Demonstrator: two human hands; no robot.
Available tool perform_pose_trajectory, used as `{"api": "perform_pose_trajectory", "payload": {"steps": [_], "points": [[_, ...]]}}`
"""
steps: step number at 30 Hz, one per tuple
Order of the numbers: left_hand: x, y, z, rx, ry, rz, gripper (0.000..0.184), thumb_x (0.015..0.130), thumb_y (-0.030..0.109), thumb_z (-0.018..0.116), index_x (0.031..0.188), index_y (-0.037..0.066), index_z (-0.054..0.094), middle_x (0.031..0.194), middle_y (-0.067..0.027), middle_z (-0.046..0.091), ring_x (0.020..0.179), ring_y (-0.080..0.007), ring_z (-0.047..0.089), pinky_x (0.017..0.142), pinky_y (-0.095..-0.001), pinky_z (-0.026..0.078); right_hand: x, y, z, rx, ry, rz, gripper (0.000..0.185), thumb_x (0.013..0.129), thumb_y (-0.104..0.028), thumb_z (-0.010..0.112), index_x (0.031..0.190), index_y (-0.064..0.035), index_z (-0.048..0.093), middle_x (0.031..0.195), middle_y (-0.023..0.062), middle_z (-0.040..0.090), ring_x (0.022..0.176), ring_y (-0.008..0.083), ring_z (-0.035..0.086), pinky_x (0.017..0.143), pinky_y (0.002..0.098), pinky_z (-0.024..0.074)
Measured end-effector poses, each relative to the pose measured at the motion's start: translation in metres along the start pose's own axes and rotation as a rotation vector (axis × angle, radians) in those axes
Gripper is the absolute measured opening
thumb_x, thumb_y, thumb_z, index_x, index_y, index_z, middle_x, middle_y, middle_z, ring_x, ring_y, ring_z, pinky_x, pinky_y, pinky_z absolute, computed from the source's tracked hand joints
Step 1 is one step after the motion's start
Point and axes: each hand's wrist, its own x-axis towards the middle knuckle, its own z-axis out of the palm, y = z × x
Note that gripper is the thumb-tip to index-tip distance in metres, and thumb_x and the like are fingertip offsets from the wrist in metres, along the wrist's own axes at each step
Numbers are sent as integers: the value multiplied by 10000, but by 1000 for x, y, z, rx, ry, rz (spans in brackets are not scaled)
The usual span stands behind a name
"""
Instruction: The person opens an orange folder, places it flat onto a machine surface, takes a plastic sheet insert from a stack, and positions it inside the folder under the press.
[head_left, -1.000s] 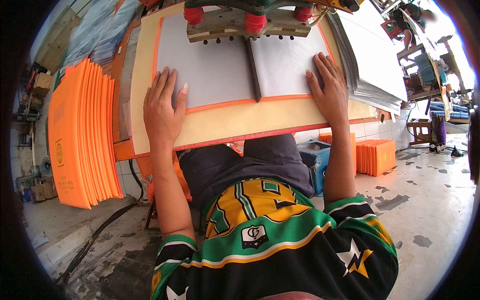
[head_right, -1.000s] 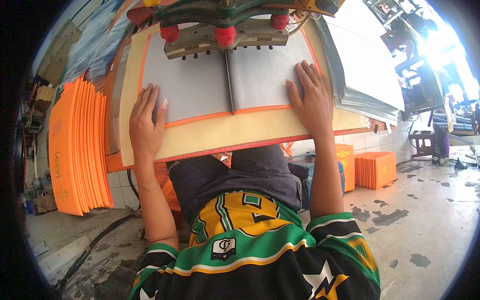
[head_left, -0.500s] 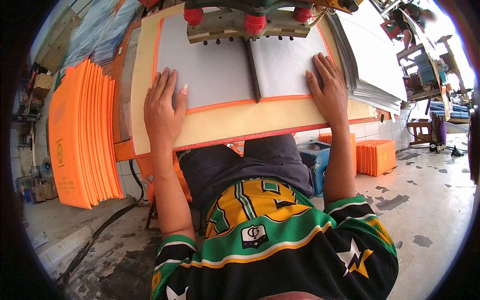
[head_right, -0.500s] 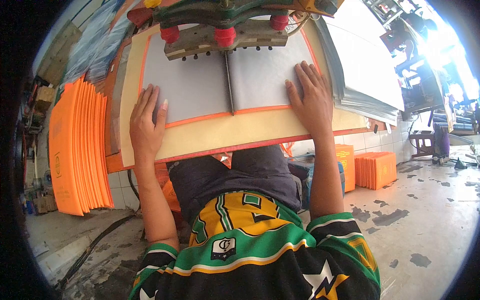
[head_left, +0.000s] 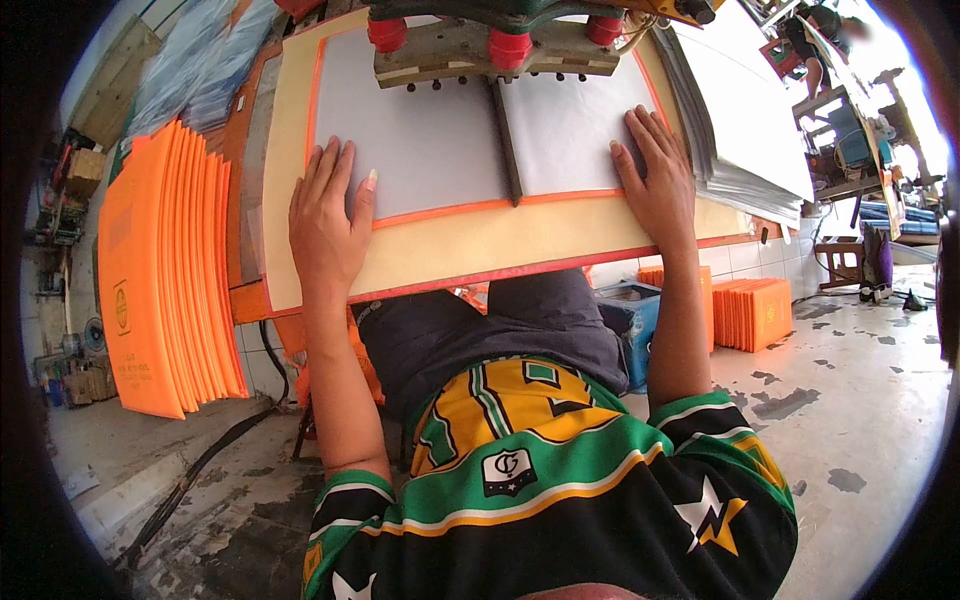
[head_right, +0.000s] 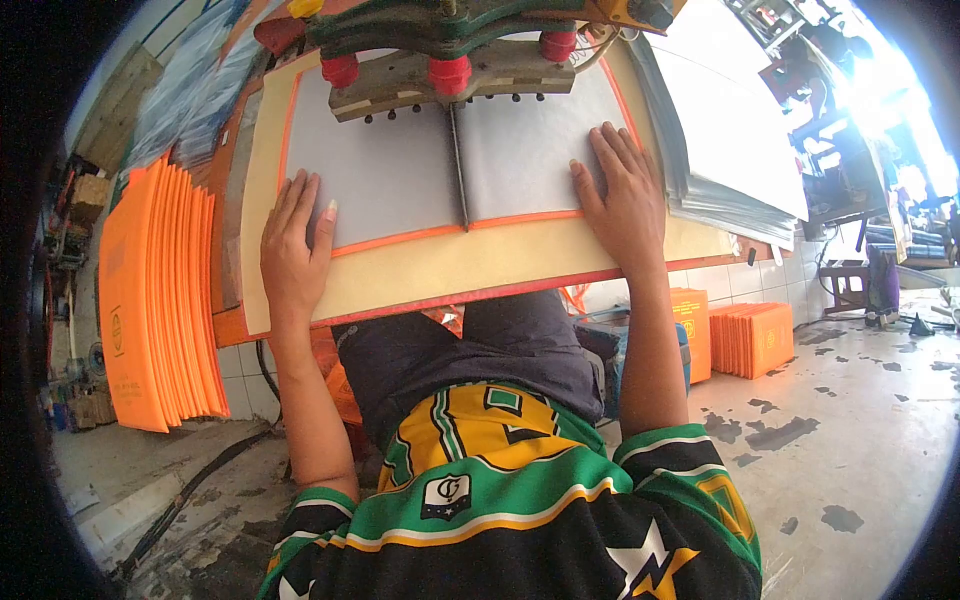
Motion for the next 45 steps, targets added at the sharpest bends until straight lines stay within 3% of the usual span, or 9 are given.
{"api": "perform_pose_trajectory", "payload": {"steps": [17,25,45], "points": [[1,0,0,-5,7,11,506,1118,322,607,1538,40,625,1616,-178,586,1518,-371,524,1264,-471,401,0,0,0,12,7,2,574,1089,-441,601,1530,-76,641,1629,143,578,1571,323,461,1330,489,299],[2,2,-3,-27,-1,8,506,1119,322,605,1533,32,627,1614,-193,584,1517,-386,523,1266,-476,397,1,-5,-7,53,-4,4,537,1080,-367,631,1518,-58,646,1623,157,579,1565,333,466,1324,490,313],[1,1,-2,-14,10,11,508,1120,337,598,1531,40,631,1612,-181,589,1513,-383,528,1262,-479,405,0,-3,-4,46,-5,-8,557,1091,-406,617,1525,-58,636,1628,162,572,1565,343,464,1320,498,317]]}}
